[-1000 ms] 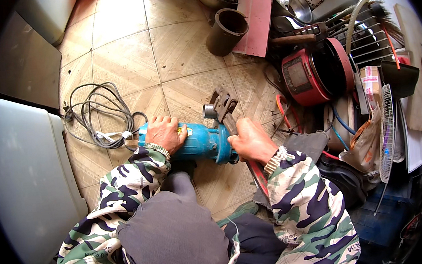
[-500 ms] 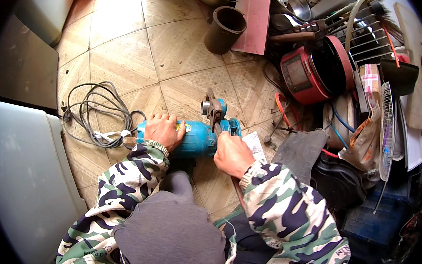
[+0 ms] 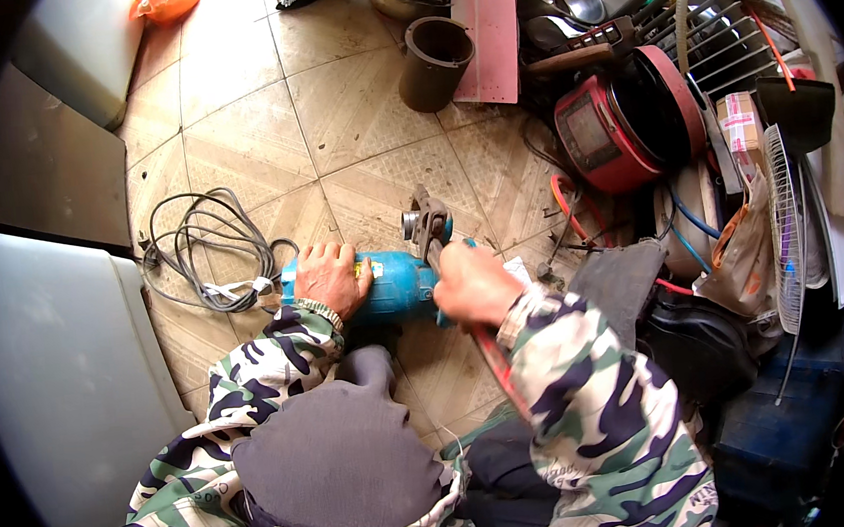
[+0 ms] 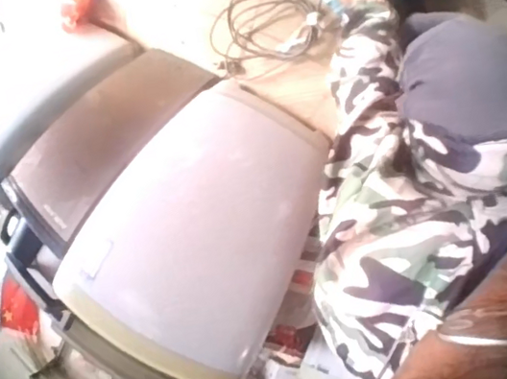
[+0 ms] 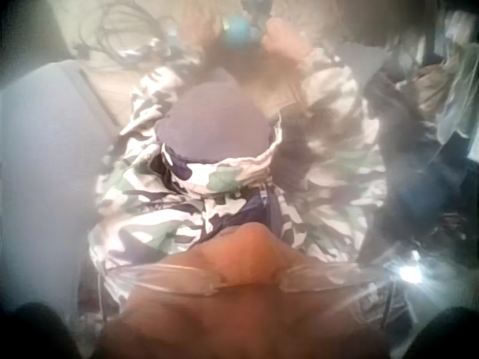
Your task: The person sits on the floor and uses a pipe wrench to tighten a component on a blue electric motor. They rotate the motor to access different sides and continue tightening the part. The person then sets the motor aside and picks up the wrench to inspect it.
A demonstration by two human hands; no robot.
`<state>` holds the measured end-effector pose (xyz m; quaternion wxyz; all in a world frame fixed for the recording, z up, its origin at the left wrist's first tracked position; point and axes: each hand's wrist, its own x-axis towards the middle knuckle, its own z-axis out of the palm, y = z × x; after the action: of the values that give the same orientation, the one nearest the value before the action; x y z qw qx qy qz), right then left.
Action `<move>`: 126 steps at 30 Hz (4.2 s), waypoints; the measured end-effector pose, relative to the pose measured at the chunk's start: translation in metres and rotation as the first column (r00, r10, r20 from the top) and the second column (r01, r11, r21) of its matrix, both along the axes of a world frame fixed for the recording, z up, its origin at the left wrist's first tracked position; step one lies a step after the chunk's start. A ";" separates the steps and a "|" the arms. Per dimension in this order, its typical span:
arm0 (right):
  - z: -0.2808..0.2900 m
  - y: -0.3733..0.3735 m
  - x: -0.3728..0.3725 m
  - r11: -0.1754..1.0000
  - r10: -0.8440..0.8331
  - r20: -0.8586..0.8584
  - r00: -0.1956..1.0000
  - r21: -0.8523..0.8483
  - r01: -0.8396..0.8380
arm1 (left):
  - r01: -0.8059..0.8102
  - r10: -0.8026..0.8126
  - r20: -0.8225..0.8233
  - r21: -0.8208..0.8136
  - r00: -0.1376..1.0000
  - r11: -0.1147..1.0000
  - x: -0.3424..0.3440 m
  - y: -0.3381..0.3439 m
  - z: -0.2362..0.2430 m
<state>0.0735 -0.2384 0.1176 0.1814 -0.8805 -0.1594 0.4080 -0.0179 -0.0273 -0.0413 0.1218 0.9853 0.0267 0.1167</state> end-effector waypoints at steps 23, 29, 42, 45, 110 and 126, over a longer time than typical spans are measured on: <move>0.072 0.025 0.057 0.924 0.130 -0.224 0.966 -0.326 -0.200 | 0.462 -0.459 0.187 -0.638 0.869 0.616 0.128 -0.059 -0.046; 0.063 0.019 0.034 0.920 0.217 -0.039 0.975 -0.327 -0.218 | 0.416 -0.368 0.208 -0.589 0.906 0.692 0.118 -0.067 -0.039; 0.087 0.030 0.029 0.924 0.041 -0.162 0.986 -0.369 -0.099 | 0.407 -0.361 0.204 -0.601 0.910 0.688 0.117 -0.074 -0.031; 0.102 0.028 0.017 0.892 0.241 -0.136 0.961 -0.360 -0.274 | 0.390 -0.343 0.196 -0.588 0.919 0.709 0.114 -0.068 -0.032; -0.020 -0.024 -0.122 0.971 -0.192 0.397 0.897 -0.059 0.233 | -0.321 -0.562 -0.366 -0.929 0.741 0.182 0.166 -0.043 0.009; -0.019 -0.024 -0.111 0.952 -0.277 0.264 0.924 -0.057 0.301 | -0.255 -0.586 -0.647 -0.747 0.487 0.614 0.202 -0.083 -0.029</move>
<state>-0.0373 -0.2627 0.0991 0.1751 -0.9469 -0.0298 0.2681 0.1843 -0.1102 -0.0699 0.5101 0.7479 0.0210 -0.4242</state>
